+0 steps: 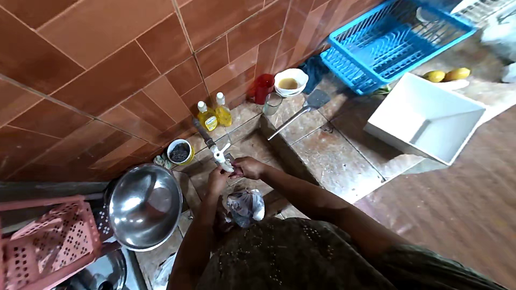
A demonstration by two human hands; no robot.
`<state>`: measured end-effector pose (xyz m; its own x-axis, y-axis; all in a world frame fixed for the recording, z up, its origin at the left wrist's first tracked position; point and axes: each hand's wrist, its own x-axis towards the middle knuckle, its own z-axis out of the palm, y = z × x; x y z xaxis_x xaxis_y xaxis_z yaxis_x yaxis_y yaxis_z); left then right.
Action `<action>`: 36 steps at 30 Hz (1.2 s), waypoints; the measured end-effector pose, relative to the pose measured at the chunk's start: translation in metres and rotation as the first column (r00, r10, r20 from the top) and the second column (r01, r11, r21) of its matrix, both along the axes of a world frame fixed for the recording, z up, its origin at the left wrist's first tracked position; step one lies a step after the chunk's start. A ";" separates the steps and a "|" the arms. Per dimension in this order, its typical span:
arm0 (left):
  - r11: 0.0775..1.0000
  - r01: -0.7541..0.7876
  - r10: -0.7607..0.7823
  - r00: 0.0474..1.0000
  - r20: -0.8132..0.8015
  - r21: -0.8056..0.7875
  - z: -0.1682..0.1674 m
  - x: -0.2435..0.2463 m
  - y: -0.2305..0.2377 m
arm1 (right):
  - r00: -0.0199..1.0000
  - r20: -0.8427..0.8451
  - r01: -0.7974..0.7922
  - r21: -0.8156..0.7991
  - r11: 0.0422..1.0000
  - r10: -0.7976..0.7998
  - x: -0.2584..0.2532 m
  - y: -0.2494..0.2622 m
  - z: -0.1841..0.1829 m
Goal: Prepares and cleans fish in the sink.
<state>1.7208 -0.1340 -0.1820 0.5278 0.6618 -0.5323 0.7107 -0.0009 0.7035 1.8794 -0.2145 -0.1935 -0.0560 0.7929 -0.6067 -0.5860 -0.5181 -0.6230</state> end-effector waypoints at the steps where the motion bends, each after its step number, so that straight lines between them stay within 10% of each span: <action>1: 1.000 -0.005 0.005 1.000 -0.030 0.010 0.000 0.004 0.000 | 0.998 -0.050 0.042 -0.008 0.999 -0.042 0.002 -0.003 -0.001; 6: 0.999 0.011 -0.008 0.998 -0.054 0.048 0.009 0.011 -0.002 | 0.980 -0.168 0.117 0.045 0.992 -0.108 0.007 -0.019 0.002; 14: 0.920 -0.244 0.358 0.841 0.405 -0.306 0.020 -0.006 -0.010 | 1.000 0.006 -0.005 0.101 0.995 0.004 0.018 -0.024 0.001; 36: 0.814 -0.245 0.502 0.753 0.426 -0.526 0.010 -0.008 -0.017 | 0.968 -0.074 0.246 0.103 0.964 -0.239 0.017 -0.044 -0.008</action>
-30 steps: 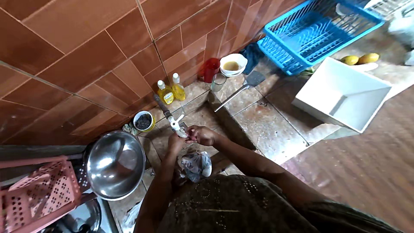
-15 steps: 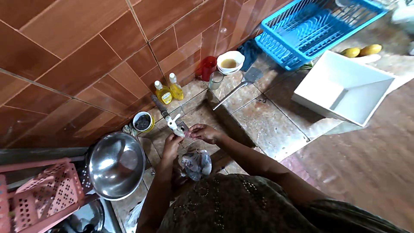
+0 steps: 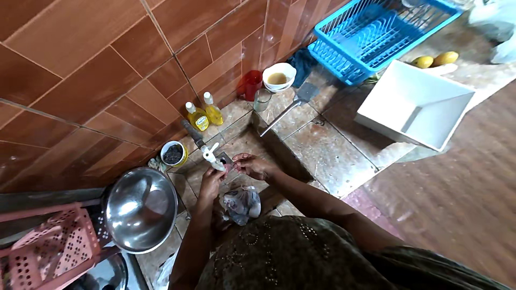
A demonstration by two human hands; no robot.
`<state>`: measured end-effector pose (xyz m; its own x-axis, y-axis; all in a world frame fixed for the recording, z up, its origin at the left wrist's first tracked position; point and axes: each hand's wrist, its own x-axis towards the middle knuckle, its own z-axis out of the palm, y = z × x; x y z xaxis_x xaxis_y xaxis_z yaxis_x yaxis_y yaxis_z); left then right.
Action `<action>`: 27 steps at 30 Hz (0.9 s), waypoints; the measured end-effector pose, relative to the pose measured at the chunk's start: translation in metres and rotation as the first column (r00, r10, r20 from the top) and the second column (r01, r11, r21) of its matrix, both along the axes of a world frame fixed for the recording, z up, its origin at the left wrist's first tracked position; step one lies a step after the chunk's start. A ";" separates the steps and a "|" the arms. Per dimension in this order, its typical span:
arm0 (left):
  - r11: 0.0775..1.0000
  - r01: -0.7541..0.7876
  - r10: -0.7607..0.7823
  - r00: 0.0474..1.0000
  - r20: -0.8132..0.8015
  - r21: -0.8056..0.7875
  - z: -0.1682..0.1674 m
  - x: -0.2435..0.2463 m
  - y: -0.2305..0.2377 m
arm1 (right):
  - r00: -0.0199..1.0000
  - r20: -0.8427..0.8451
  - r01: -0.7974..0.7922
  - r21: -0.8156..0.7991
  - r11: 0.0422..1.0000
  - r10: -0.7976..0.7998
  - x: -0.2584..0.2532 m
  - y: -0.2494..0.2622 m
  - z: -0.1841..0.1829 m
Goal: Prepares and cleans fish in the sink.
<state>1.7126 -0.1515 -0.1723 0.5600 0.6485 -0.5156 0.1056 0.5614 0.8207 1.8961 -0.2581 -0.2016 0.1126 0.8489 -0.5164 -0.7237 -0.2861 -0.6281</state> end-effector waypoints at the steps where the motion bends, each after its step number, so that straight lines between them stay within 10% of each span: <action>1: 1.000 -0.002 0.002 1.000 -0.010 0.000 -0.001 -0.001 0.000 | 1.000 0.014 -0.009 -0.027 1.000 0.010 -0.003 0.004 -0.004; 27: 0.991 -0.133 0.133 0.990 -0.037 0.001 -0.006 -0.079 0.002 | 0.955 0.057 -0.288 -0.077 0.955 0.292 -0.044 0.052 0.012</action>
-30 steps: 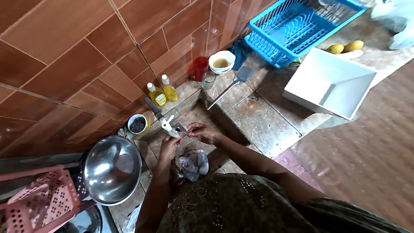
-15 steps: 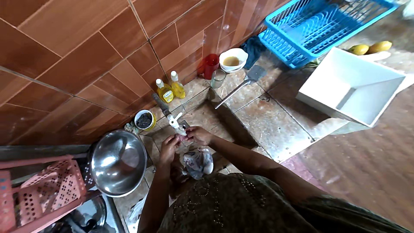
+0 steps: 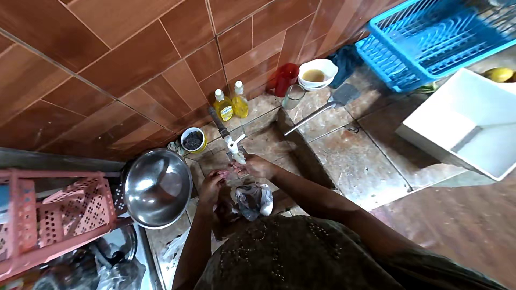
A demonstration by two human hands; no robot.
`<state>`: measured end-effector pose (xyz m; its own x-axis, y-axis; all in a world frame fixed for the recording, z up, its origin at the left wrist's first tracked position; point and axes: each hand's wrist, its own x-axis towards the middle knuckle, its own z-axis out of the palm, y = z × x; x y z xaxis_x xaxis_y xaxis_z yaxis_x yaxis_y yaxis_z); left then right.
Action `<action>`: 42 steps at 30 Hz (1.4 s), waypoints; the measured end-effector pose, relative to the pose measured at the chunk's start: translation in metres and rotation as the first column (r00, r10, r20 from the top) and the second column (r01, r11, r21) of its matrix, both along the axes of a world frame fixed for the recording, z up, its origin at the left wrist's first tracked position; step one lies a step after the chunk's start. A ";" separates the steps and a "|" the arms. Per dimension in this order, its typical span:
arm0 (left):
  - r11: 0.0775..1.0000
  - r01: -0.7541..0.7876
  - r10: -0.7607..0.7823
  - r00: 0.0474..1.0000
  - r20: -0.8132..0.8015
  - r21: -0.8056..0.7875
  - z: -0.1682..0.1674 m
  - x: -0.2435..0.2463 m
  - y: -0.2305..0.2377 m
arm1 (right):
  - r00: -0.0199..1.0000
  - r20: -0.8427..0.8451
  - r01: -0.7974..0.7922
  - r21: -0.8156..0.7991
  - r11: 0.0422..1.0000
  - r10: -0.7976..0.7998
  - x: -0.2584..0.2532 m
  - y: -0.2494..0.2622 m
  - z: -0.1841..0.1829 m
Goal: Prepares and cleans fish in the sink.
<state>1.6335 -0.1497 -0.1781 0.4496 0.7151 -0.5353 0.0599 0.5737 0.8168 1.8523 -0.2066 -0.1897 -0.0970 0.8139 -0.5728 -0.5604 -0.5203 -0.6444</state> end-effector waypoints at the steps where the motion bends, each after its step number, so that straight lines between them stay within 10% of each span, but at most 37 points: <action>1: 1.000 0.003 -0.003 1.000 -0.004 -0.025 -0.001 0.000 -0.001 | 0.999 0.039 -0.002 -0.012 1.000 0.003 0.002 -0.001 -0.003; 20: 0.966 0.166 -0.173 0.985 -0.017 -0.198 -0.009 0.085 -0.004 | 0.965 0.257 0.036 0.057 0.998 -0.049 0.047 -0.040 0.019; 30: 0.984 0.016 -0.036 0.994 -0.106 -0.178 0.010 0.094 -0.017 | 0.360 0.932 -0.381 0.184 0.906 -0.038 0.004 -0.026 -0.003; 38: 0.965 0.170 -0.188 0.979 -0.075 -0.198 0.006 0.049 -0.022 | 0.474 0.874 -0.500 0.168 0.850 0.106 0.017 -0.011 0.001; 42: 0.971 0.196 -0.213 0.969 -0.125 -0.134 -0.008 0.022 -0.031 | 0.808 0.546 -0.413 0.256 0.874 0.222 0.038 -0.028 0.008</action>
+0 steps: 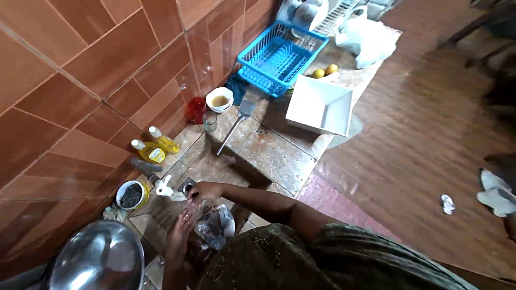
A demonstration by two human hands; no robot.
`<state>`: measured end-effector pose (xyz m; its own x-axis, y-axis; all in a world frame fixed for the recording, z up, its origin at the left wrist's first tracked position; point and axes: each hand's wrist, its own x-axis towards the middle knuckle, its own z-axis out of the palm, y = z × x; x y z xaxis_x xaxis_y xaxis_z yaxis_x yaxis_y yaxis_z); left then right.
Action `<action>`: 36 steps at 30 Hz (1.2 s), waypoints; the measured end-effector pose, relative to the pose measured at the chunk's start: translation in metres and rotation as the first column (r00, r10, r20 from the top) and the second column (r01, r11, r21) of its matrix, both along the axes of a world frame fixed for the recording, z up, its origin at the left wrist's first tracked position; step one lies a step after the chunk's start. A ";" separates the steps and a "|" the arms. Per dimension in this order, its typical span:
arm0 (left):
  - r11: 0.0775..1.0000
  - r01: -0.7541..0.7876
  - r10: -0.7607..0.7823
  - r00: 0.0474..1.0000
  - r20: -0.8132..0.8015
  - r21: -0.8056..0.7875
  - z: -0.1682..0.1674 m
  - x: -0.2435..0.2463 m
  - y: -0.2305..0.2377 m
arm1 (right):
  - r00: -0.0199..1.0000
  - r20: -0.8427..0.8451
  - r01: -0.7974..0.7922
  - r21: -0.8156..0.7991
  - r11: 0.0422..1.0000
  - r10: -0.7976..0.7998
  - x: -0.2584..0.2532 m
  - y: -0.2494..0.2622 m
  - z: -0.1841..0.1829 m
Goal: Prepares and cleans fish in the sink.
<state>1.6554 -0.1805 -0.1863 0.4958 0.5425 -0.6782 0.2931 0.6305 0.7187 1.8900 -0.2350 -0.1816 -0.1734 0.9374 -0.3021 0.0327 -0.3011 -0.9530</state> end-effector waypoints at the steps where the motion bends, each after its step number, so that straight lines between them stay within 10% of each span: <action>1: 1.000 0.001 -0.001 1.000 -0.016 0.001 -0.003 -0.007 -0.005 | 0.999 -0.030 -0.016 -0.024 1.000 0.015 0.006 -0.009 -0.011; 6: 0.999 0.027 -0.030 0.995 -0.090 -0.032 -0.009 -0.026 -0.033 | 0.710 0.602 -0.243 -0.278 0.929 0.366 0.052 -0.068 -0.035; 10: 1.000 -0.018 0.020 0.995 -0.101 0.017 -0.014 -0.032 -0.037 | 0.646 0.755 0.183 -0.010 0.983 -0.112 0.131 -0.132 0.000; 15: 0.970 0.158 -0.118 0.970 -0.210 0.185 -0.005 -0.029 -0.042 | 0.054 0.770 0.686 0.434 0.584 -0.635 0.267 -0.219 0.028; 22: 0.639 0.631 -0.344 0.746 -0.570 0.441 -0.029 -0.020 -0.042 | 0.307 0.931 0.776 -0.124 0.618 -0.199 0.302 -0.257 0.020; 30: 0.365 0.752 -0.398 0.658 -0.639 0.548 -0.038 -0.007 -0.069 | 0.253 0.964 0.767 -0.149 0.624 -0.082 0.240 -0.232 0.043; 36: 0.210 0.967 -0.506 0.236 -0.830 0.147 -0.014 0.046 -0.068 | 0.129 0.950 0.489 0.187 0.852 -0.283 0.157 -0.202 0.043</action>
